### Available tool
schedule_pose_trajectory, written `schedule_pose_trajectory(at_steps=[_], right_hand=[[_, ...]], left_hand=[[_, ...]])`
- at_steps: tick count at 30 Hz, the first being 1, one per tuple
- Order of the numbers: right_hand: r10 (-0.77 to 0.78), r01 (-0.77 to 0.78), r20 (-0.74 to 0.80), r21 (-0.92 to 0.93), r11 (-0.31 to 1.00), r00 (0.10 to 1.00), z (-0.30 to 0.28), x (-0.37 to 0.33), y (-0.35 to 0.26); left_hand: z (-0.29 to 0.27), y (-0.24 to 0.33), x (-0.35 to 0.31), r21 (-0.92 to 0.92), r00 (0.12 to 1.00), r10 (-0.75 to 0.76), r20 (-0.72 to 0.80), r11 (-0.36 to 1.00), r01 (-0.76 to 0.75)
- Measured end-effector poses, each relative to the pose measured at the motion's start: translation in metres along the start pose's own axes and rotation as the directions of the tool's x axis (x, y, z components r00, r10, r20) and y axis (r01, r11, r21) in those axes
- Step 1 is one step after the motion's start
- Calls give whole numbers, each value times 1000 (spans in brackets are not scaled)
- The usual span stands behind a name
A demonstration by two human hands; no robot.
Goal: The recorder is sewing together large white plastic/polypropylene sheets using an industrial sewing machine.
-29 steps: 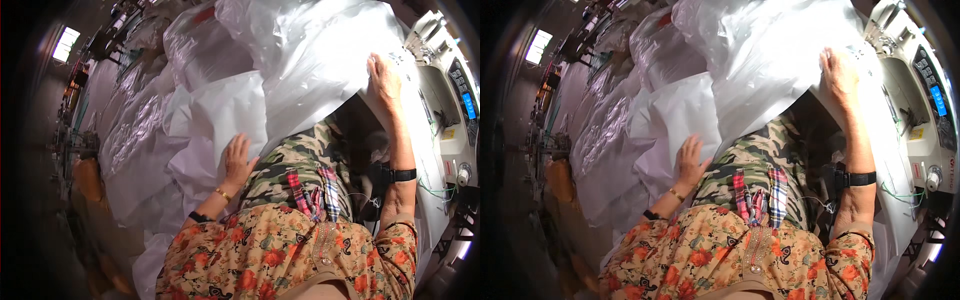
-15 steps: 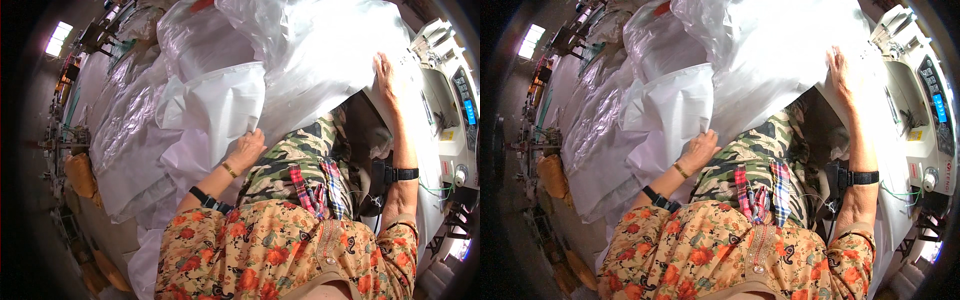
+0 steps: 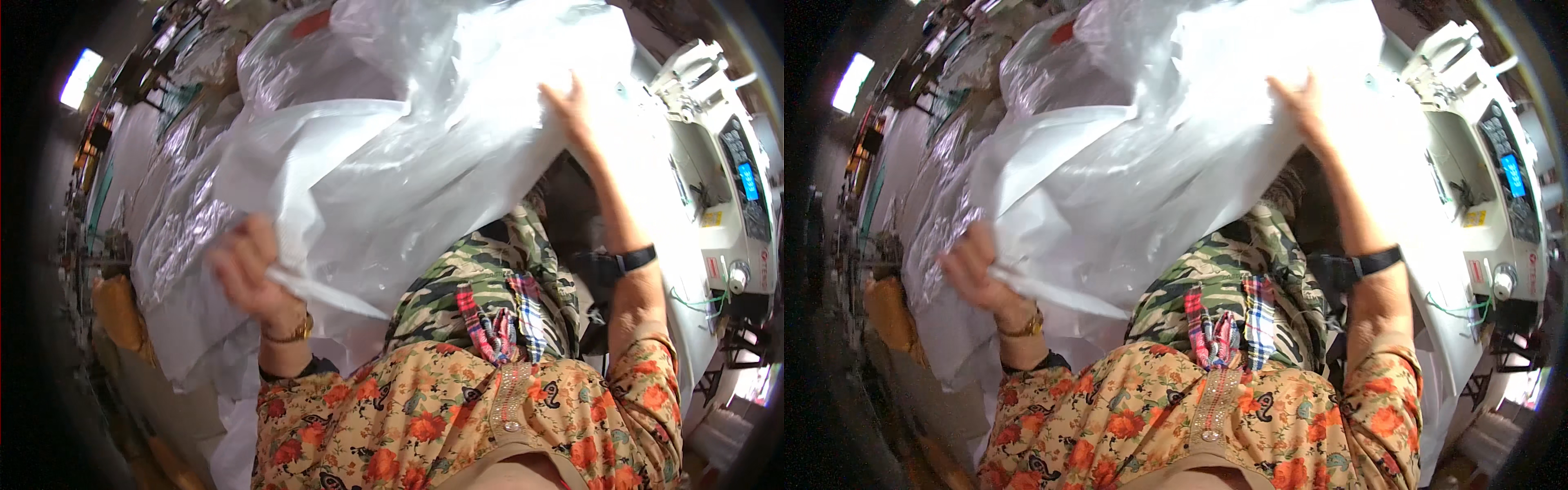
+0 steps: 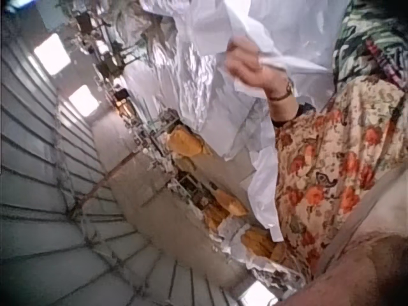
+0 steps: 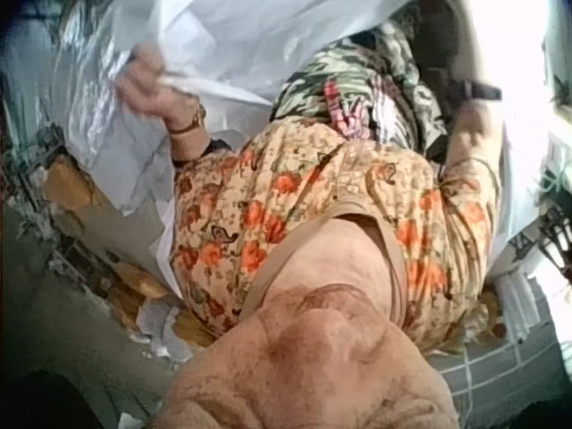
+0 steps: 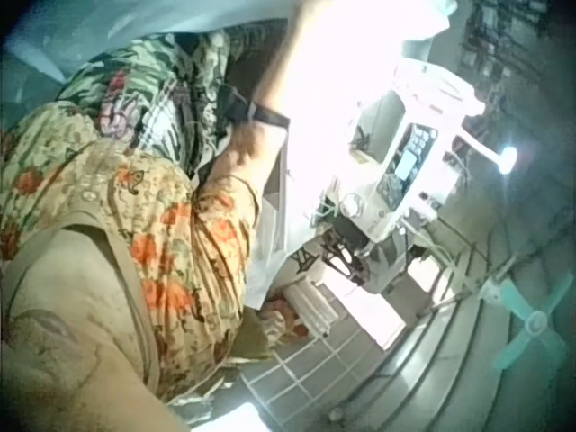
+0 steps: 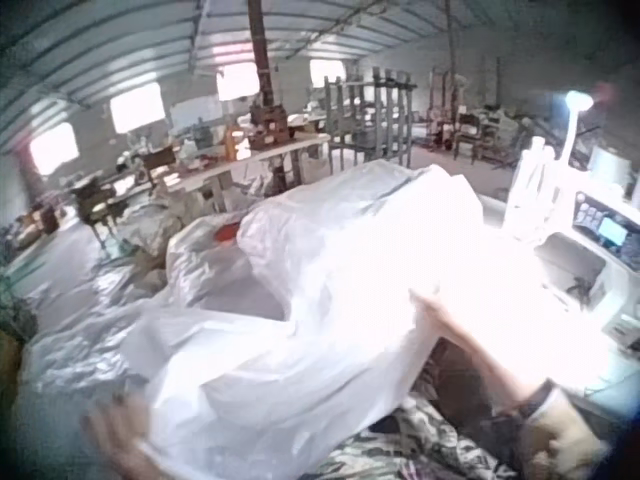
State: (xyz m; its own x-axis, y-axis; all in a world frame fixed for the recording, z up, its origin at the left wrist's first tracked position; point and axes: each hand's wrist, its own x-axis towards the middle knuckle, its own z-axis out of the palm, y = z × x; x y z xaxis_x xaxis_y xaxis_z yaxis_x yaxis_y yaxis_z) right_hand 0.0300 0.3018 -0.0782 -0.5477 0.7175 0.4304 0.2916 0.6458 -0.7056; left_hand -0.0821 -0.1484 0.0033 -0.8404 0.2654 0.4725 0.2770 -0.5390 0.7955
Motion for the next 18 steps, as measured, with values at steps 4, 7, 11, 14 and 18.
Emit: schedule_pose_trajectory(at_steps=[4,7,11,14,18], right_hand=[[-308,244,-143,-345,906,940,67,-19,-86],[265,-526,491,847,76,830,120,-46,-186],[-574,-672,747,617,409,336,133,-122,-277],[-873,-392,487,797,459,-31,136,-154,-334],[-925,511,148,798,320,349,145,-86,-333]], left_hand=[[22,15,-6,30,998,62,-9,998,-62],[17,18,-8,74,991,135,-9,988,-134],[7,26,7,153,955,297,12,943,-295],[3,38,29,225,875,478,76,847,-482],[11,51,77,335,569,769,291,475,-814]])
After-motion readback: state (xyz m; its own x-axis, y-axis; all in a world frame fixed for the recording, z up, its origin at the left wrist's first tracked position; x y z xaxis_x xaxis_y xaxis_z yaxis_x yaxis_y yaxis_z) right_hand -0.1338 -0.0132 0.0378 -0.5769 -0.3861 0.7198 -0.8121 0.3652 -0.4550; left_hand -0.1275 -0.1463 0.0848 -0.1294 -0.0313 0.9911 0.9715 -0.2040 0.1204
